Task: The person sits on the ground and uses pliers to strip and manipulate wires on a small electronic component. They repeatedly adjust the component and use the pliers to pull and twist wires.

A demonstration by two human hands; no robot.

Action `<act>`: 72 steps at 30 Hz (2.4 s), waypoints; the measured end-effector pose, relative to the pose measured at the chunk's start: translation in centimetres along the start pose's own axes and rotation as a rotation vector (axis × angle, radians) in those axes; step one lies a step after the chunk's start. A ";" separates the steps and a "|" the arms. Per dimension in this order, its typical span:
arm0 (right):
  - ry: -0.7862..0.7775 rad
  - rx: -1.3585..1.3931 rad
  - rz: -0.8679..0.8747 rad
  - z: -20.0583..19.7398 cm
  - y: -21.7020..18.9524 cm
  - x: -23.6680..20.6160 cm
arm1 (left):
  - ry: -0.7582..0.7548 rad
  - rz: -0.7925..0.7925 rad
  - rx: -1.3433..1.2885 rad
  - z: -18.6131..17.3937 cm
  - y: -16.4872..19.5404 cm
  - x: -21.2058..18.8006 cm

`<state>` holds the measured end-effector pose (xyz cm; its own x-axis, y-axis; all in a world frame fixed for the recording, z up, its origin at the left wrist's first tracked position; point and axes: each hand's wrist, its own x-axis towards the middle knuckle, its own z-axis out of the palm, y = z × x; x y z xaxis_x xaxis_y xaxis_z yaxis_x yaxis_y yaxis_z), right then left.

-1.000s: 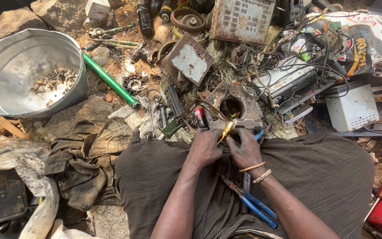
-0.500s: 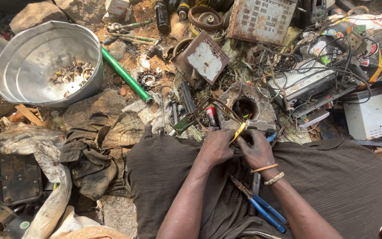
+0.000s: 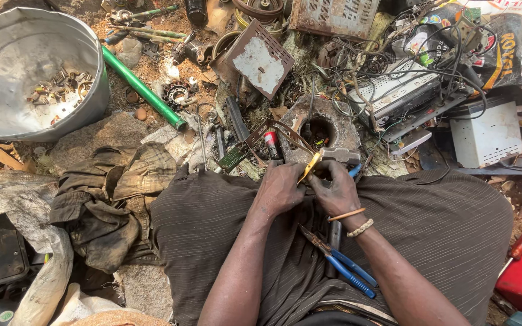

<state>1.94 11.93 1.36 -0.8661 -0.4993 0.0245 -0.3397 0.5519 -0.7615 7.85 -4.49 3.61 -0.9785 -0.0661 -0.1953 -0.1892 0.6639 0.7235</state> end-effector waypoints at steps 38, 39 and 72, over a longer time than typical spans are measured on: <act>0.000 -0.222 -0.205 0.4 0.3 0.0 | 0.118 0.092 -0.038 0.3 -1.2 -0.1; 0.019 -0.233 -0.244 0.4 0.3 -0.2 | 0.158 0.124 -0.055 0.3 -1.3 -0.2; -0.013 -0.163 -0.080 1.6 0.0 -0.8 | 0.193 0.167 -0.011 0.4 -2.1 -1.4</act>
<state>3.21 11.25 0.33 -0.8295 -0.5539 0.0718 -0.4632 0.6103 -0.6426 9.64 -5.51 2.15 -0.9935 -0.0980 0.0573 -0.0232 0.6692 0.7427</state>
